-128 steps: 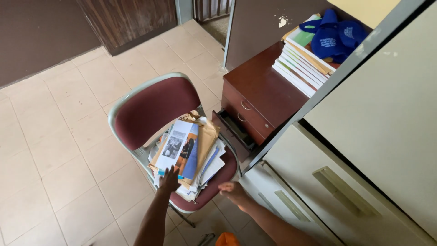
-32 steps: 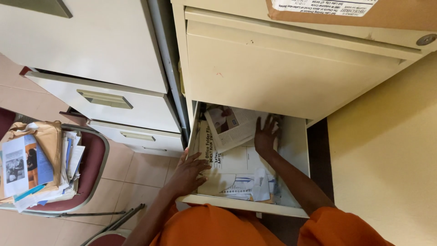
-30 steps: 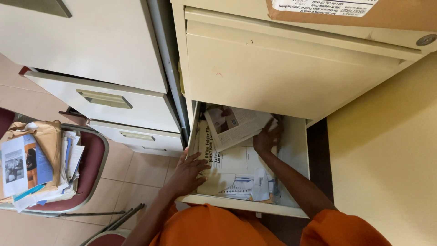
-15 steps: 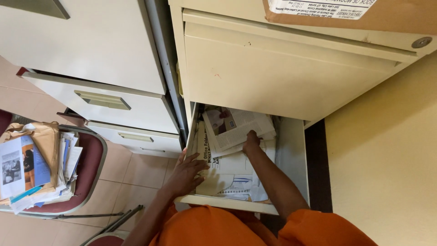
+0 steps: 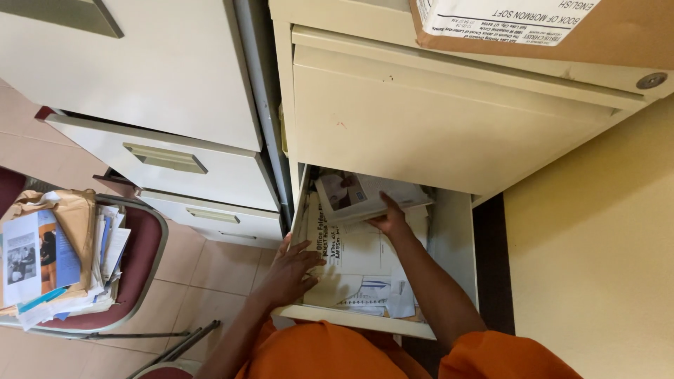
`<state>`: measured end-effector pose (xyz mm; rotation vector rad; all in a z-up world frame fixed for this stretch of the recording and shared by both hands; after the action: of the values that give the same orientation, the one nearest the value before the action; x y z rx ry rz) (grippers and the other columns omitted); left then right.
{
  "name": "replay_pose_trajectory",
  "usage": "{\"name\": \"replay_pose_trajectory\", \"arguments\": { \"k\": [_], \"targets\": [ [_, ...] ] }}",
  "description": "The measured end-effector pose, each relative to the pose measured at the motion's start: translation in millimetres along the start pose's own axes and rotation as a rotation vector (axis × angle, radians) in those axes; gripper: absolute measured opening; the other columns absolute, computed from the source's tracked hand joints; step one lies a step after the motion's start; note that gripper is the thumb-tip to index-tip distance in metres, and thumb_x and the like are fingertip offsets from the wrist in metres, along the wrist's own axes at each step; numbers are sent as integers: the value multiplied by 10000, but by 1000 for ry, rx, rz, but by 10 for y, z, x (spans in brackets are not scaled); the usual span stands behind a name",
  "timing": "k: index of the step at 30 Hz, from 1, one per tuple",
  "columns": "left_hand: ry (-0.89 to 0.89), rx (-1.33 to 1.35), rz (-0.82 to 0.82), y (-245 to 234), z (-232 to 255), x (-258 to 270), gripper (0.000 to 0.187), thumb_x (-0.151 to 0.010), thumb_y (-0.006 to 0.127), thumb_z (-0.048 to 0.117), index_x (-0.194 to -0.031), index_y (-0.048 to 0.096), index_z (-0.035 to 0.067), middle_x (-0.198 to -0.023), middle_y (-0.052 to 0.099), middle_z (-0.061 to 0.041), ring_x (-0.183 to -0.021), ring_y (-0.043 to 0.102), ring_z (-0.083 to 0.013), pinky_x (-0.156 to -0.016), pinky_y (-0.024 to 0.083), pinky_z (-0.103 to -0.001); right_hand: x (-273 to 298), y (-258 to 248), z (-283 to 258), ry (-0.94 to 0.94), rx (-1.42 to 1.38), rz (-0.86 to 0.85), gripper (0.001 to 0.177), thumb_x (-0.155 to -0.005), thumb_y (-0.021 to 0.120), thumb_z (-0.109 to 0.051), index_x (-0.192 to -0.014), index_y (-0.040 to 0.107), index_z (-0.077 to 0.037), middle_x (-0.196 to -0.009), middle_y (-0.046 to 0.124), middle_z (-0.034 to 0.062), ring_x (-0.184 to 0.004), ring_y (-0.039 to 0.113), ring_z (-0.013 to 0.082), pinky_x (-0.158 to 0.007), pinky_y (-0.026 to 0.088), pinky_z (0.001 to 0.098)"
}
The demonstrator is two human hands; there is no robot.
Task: Searching through and organizing various documents and folders inside a metal filing cabinet.
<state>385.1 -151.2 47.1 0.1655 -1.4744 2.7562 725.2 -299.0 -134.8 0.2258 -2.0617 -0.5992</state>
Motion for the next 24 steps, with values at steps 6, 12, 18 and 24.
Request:
{"name": "replay_pose_trajectory", "arguments": {
  "k": [6,12,18,24],
  "targets": [
    [-27,25,8,-128,105,1,395,-893,731,327,-1264,686,196,-1393,627,6,-1509,306,-237,-1278,3,-541,-196,-150,1,-64,122,264,545,-922,706,40,-1426,498,32,-1373,558,302,-1173,630,489,-931,609,607],
    [-19,31,10,-65,62,-2,399,-873,748,291,-1255,691,188,-1381,637,4,-1503,311,-245,-1270,7,-519,-392,-208,-523,-109,-16,-23,443,-924,604,56,-1348,477,38,-1331,537,263,-1163,605,460,-955,601,604],
    [-29,58,3,-163,122,25,386,-899,728,256,-1274,675,183,-1391,632,9,-1506,329,-232,-1281,-42,-518,581,-567,-931,-40,109,-50,455,-912,678,8,-1325,486,24,-1284,574,201,-1162,629,357,-1019,580,522],
    [-18,389,146,-7,-83,51,405,-954,602,164,-1355,648,182,-1484,573,-40,-1488,374,-246,-1257,160,-526,1880,-922,-769,-53,210,-206,518,-832,717,6,-1316,531,2,-1248,667,174,-1170,676,319,-1013,584,442]
  ]
}}
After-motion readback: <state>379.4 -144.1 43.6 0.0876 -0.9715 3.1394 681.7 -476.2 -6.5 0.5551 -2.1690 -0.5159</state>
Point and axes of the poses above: each hand's wrist, its own x-axis away from the middle knuckle, its own y-axis out of the palm, z = x × y, the point moved 3 cm from there along -x, towards the middle knuckle
